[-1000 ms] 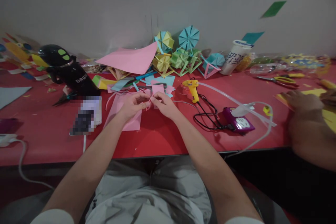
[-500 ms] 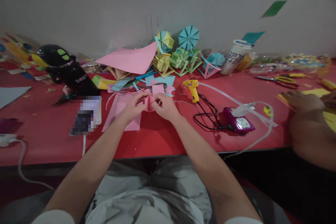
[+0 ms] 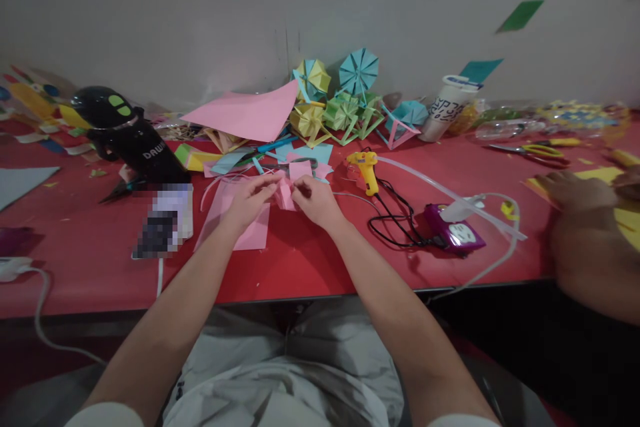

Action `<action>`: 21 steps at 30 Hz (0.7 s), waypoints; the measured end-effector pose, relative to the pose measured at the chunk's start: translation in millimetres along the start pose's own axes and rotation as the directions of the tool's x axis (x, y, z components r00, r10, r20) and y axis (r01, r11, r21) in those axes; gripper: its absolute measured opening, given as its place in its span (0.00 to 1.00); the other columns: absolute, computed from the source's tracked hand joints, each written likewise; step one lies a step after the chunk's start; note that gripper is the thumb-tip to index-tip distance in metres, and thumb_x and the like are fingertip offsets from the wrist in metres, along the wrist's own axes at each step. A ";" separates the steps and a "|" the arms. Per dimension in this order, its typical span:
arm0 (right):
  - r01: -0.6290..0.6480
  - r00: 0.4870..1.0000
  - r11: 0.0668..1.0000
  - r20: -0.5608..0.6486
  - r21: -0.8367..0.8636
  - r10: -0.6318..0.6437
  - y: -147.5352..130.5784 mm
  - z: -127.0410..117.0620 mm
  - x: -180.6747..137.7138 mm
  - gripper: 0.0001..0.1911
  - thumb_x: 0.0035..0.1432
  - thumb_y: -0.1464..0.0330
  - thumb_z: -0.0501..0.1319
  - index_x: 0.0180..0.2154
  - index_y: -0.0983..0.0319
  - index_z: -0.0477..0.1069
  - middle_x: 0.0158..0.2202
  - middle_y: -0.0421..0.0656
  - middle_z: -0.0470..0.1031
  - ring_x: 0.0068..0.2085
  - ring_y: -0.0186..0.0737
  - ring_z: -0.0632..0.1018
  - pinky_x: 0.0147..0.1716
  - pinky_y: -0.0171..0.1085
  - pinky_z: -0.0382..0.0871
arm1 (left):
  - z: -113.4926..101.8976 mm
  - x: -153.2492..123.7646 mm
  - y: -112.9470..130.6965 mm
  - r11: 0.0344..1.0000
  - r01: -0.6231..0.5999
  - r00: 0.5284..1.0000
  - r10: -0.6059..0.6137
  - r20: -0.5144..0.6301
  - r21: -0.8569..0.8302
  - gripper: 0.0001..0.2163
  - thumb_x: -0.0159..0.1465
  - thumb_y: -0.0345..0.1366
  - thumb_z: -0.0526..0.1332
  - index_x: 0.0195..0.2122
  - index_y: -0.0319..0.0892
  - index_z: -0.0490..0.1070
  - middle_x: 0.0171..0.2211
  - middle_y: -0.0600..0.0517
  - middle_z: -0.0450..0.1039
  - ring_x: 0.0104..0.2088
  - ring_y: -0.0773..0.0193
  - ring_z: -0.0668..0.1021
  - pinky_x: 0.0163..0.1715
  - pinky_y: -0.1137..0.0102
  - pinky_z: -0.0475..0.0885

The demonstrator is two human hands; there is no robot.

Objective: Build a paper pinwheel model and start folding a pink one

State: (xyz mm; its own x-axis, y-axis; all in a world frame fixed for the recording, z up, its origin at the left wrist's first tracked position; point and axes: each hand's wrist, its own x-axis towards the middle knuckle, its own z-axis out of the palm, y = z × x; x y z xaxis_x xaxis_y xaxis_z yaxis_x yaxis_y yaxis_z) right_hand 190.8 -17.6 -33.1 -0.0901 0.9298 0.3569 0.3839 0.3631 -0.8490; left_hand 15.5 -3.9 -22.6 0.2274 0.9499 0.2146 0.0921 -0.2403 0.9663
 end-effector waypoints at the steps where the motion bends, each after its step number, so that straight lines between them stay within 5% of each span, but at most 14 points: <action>1: -0.007 1.000 1.000 0.001 0.022 0.007 0.4 0.0 0.2 0.05 0.52 0.65 0.57 0.29 0.60 0.68 0.26 0.41 0.73 0.28 0.37 0.73 0.31 0.37 0.69 | -0.4 0.6 -1.0 0.998 0.046 0.999 -0.046 -0.002 -0.037 0.11 0.58 0.41 0.63 0.39 0.41 0.77 0.43 0.46 0.77 0.43 0.57 0.78 0.44 0.60 0.75; 6: 0.043 0.996 0.999 0.075 0.029 -0.045 0.7 -3.3 0.3 0.09 0.47 0.71 0.58 0.33 0.61 0.72 0.31 0.42 0.76 0.30 0.36 0.74 0.33 0.36 0.69 | -3.1 0.4 -0.8 0.954 0.201 0.979 -0.201 0.025 -0.222 0.11 0.57 0.43 0.65 0.31 0.40 0.75 0.32 0.49 0.76 0.34 0.62 0.79 0.39 0.62 0.77; 10: 0.112 0.985 0.993 0.135 -0.041 -0.105 -1.9 -6.8 0.4 0.08 0.54 0.69 0.57 0.31 0.61 0.75 0.30 0.41 0.77 0.31 0.37 0.74 0.35 0.36 0.68 | -6.6 -1.9 4.6 0.951 0.250 0.968 -0.245 0.048 -0.180 0.11 0.55 0.42 0.67 0.25 0.39 0.73 0.26 0.52 0.73 0.30 0.65 0.77 0.35 0.66 0.76; 16: 0.080 0.981 0.996 0.175 0.025 -0.083 -4.8 -9.7 -0.5 0.10 0.57 0.64 0.59 0.32 0.61 0.78 0.32 0.43 0.80 0.33 0.39 0.76 0.36 0.39 0.70 | -10.7 -4.4 11.0 0.920 0.363 0.923 -0.335 0.188 -0.144 0.11 0.50 0.36 0.70 0.34 0.39 0.77 0.28 0.51 0.73 0.28 0.68 0.75 0.29 0.71 0.73; 21: 0.056 0.982 0.997 0.180 0.050 -0.064 -6.3 -12.7 -1.2 0.10 0.55 0.62 0.62 0.32 0.60 0.79 0.32 0.44 0.80 0.34 0.41 0.77 0.36 0.40 0.70 | -14.0 -4.7 12.6 0.926 0.354 0.917 -0.315 0.244 -0.135 0.12 0.48 0.39 0.72 0.31 0.38 0.78 0.26 0.50 0.73 0.28 0.67 0.75 0.28 0.70 0.73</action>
State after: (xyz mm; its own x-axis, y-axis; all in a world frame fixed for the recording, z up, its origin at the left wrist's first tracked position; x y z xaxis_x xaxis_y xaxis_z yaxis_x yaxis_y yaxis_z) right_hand 200.2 -21.8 -23.3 -0.2782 0.9003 0.3347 0.3314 0.4170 -0.8463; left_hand 2.0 -8.6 -9.5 0.4163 0.8980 -0.1424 0.0352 0.1405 0.9894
